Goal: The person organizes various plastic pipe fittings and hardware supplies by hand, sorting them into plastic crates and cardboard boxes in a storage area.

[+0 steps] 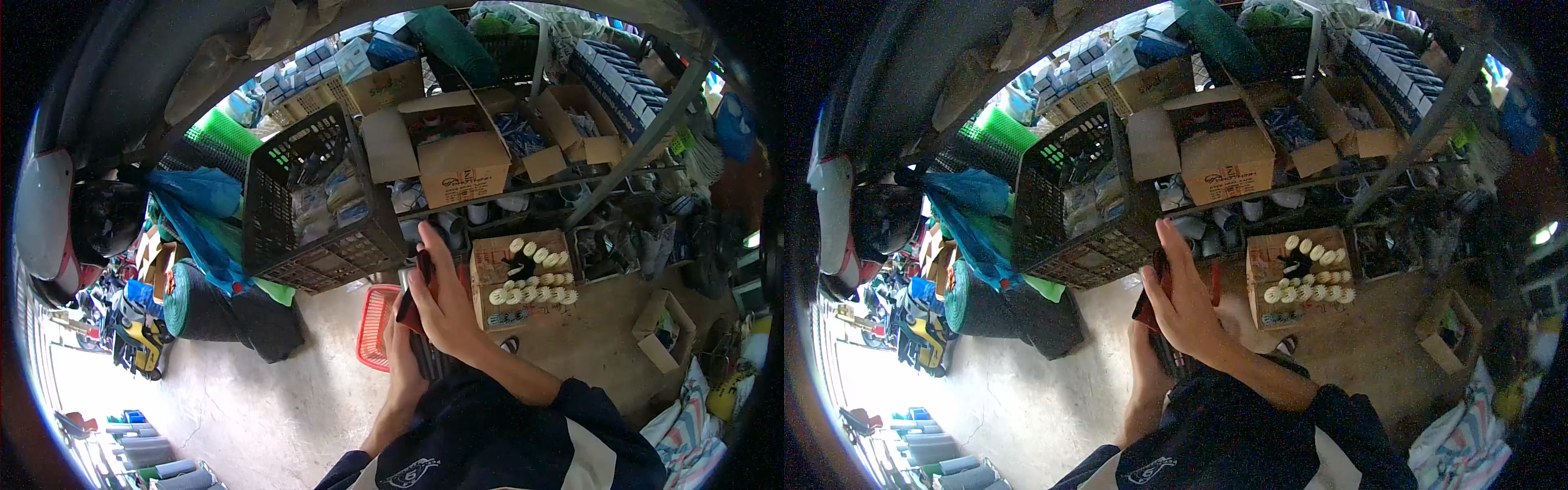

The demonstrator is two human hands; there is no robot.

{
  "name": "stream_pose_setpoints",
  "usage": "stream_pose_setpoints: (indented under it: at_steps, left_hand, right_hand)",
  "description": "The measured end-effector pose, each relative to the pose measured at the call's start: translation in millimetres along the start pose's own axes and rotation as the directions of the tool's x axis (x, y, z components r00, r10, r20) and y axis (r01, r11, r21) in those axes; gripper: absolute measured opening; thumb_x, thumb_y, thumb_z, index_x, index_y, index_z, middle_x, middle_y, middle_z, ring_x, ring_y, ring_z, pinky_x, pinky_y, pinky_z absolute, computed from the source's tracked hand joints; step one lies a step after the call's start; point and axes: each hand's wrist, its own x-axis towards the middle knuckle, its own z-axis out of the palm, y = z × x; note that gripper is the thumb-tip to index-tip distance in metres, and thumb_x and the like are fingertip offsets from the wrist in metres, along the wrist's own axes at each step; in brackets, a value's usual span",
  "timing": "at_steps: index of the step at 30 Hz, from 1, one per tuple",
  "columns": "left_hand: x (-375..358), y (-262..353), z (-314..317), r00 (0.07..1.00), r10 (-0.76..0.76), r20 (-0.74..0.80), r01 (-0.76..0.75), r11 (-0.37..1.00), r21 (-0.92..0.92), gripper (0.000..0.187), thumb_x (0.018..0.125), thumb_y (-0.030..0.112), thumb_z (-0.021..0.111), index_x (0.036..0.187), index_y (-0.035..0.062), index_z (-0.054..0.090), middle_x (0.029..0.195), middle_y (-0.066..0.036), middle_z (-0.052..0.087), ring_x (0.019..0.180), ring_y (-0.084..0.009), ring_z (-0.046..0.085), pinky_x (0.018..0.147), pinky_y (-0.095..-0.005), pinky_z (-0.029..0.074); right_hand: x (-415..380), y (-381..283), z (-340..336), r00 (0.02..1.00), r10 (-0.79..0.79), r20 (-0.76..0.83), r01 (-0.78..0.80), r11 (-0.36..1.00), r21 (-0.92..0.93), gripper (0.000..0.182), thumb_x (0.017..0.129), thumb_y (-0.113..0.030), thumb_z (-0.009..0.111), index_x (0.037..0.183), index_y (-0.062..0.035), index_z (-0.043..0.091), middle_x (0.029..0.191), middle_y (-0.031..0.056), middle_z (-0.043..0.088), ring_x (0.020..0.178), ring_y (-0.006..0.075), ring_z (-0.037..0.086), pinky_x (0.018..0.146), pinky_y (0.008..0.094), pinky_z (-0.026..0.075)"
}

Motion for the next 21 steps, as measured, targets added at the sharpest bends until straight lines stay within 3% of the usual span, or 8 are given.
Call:
stream_pose_setpoints:
  at_steps: [3,6,9,10,13,15,17,21]
  left_hand:
    - [10,5,11,0.997,-0.076,-0.023,0.069,0.977,-0.203,0.056,0.105,0.051,0.038,0.131,0.0037,0.053,0.119,-0.011,0.062,0.102,-0.0181,0.063,0.086,-0.0305,0.052]
    - [19,28,7,0.993,-0.096,-0.062,0.083,0.978,-0.192,0.052,0.105,0.051,0.038,0.114,0.0035,0.058,0.092,-0.006,0.064,0.075,-0.0142,0.062,0.066,-0.0282,0.053]
    - [32,9,-5,0.964,0.156,-0.215,-0.135,0.985,0.109,0.052,0.105,0.051,0.039,0.112,0.0036,0.06,0.091,-0.006,0.064,0.075,-0.0126,0.062,0.067,-0.0275,0.053]
    - [25,15,5,0.965,0.133,-0.226,-0.117,0.99,0.083,0.052,0.106,0.05,0.038,0.114,0.0038,0.061,0.088,-0.003,0.061,0.07,-0.0103,0.057,0.062,-0.0244,0.048]
    - [3,14,6,0.982,0.065,-0.177,-0.007,0.952,0.307,0.055,0.105,0.05,0.038,0.119,0.0024,0.061,0.086,-0.002,0.058,0.071,-0.0106,0.052,0.064,-0.024,0.043]
    - [-6,-1,5,0.985,0.169,-0.033,-0.154,0.952,0.263,0.056,0.102,0.044,0.044,0.134,-0.0014,0.053,0.103,-0.005,0.058,0.09,-0.0118,0.052,0.076,-0.0279,0.044]
    - [-9,24,23,0.985,0.173,0.012,-0.159,0.872,0.462,0.058,0.102,0.045,0.044,0.137,-0.0013,0.049,0.117,-0.008,0.059,0.104,-0.0138,0.055,0.086,-0.0298,0.046]
    - [5,9,4,0.985,0.171,-0.002,-0.164,0.948,0.271,0.061,0.103,0.05,0.042,0.135,-0.0008,0.05,0.124,-0.011,0.059,0.113,-0.0182,0.057,0.095,-0.0325,0.047]
  right_hand:
    - [-25,17,-2,0.996,0.066,0.063,-0.069,0.996,0.051,0.068,0.1,-0.017,0.053,0.155,0.0001,0.017,0.155,0.025,0.025,0.141,0.0403,0.032,0.117,0.0453,0.024]
    - [-62,9,14,0.981,0.135,0.137,-0.144,0.988,0.06,0.067,0.099,-0.014,0.052,0.154,0.0035,0.017,0.154,0.0265,0.027,0.142,0.038,0.03,0.117,0.0451,0.023]
    - [-54,15,12,0.987,0.064,0.146,-0.07,0.997,0.036,0.066,0.1,-0.015,0.051,0.153,0.0037,0.017,0.154,0.0256,0.026,0.143,0.0365,0.029,0.117,0.0437,0.023]
    - [-46,11,11,0.993,0.028,0.113,-0.031,0.999,0.017,0.065,0.101,-0.017,0.05,0.154,0.0032,0.017,0.154,0.025,0.027,0.142,0.0358,0.03,0.116,0.0429,0.024]
    - [-3,-10,1,0.999,-0.01,0.049,0.006,0.997,0.072,0.06,0.105,-0.023,0.046,0.154,0.0008,0.02,0.154,0.0214,0.03,0.141,0.0315,0.033,0.115,0.0397,0.027]
    - [18,-17,-9,0.995,0.068,0.07,-0.084,0.961,0.265,0.057,0.107,-0.029,0.041,0.154,-0.0016,0.024,0.154,0.017,0.033,0.14,0.0262,0.037,0.112,0.0362,0.031]
    - [15,-13,-8,0.996,0.055,0.068,-0.072,0.957,0.28,0.056,0.108,-0.03,0.039,0.154,-0.0026,0.024,0.156,0.0177,0.031,0.142,0.0255,0.034,0.115,0.0359,0.028]
    - [-16,-3,2,0.997,0.013,0.08,-0.04,0.941,0.336,0.058,0.107,-0.019,0.04,0.157,-0.0015,0.015,0.156,0.0204,0.031,0.143,0.0258,0.032,0.117,0.0348,0.023]
